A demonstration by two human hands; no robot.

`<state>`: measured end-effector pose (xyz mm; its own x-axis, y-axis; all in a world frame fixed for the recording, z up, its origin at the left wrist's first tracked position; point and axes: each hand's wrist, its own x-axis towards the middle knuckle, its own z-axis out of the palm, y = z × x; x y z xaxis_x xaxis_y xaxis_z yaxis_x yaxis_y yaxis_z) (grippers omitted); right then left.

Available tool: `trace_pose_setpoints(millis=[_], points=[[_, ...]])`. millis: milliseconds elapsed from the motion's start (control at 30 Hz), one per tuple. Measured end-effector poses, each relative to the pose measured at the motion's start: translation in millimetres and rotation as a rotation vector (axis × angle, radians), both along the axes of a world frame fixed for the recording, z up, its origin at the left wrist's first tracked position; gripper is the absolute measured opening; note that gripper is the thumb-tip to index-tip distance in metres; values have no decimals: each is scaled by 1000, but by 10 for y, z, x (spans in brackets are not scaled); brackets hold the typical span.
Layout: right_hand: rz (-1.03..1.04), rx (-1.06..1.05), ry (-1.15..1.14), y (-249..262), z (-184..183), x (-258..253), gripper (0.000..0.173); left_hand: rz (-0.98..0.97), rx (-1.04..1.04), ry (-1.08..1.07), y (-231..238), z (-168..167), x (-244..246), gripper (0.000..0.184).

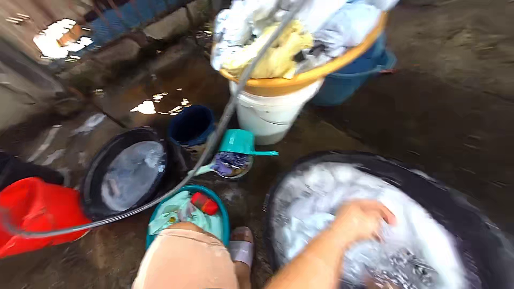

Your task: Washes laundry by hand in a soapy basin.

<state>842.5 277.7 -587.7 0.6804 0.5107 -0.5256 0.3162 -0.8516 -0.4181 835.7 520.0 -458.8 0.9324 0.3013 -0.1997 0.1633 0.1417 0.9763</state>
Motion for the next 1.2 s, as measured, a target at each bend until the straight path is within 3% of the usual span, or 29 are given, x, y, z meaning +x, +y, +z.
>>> trace_pose_setpoints(millis=[67,133,200,267,300,333,367,433,500,567,633,767,833,900,1000,1100,1200], points=[[-384,183,-93,202,116,-104,42,13,-168,16,214,83,50,34],[-574,480,-173,751,633,-276,30,27,-171,146,175,-265,8,40],[-557,787,-192,1231,989,-451,28,56,-234,249,-84,-834,-115,42],[-347,913,-298,1441,1064,-481,34,119,-271,133,-433,-1381,-355,37],[-245,858,-393,1441,1003,-379,38,106,-305,68,-519,-1526,-448,40],[-198,733,-456,1347,914,-217,37,118,-380,125,-540,-1375,-467,39],[-217,581,-444,1167,824,-10,36,169,-429,298,-497,-986,-370,36],[-394,323,-383,718,677,482,41,215,-438,435,-237,-503,-92,41],[-567,184,-439,298,623,888,46,287,-337,292,-3,-415,46,29],[-665,117,-534,9,552,1129,42,287,-185,166,166,-577,80,33],[-660,106,-533,-88,379,1219,45,189,-9,192,144,-925,78,39],[-397,57,-374,288,-151,827,56,-150,459,437,-323,-1577,-68,44],[-269,-46,-204,475,-275,584,68,-272,633,568,-443,-1565,-82,45],[-160,-130,-1,464,-288,568,75,-362,672,673,-439,-1343,35,44],[-159,-160,176,310,-237,755,68,-391,506,588,-309,-1043,251,36],[-396,7,84,166,-236,780,72,-91,-78,251,-130,-596,363,20],[-617,212,-100,467,120,551,64,220,-500,114,66,-208,392,27]])
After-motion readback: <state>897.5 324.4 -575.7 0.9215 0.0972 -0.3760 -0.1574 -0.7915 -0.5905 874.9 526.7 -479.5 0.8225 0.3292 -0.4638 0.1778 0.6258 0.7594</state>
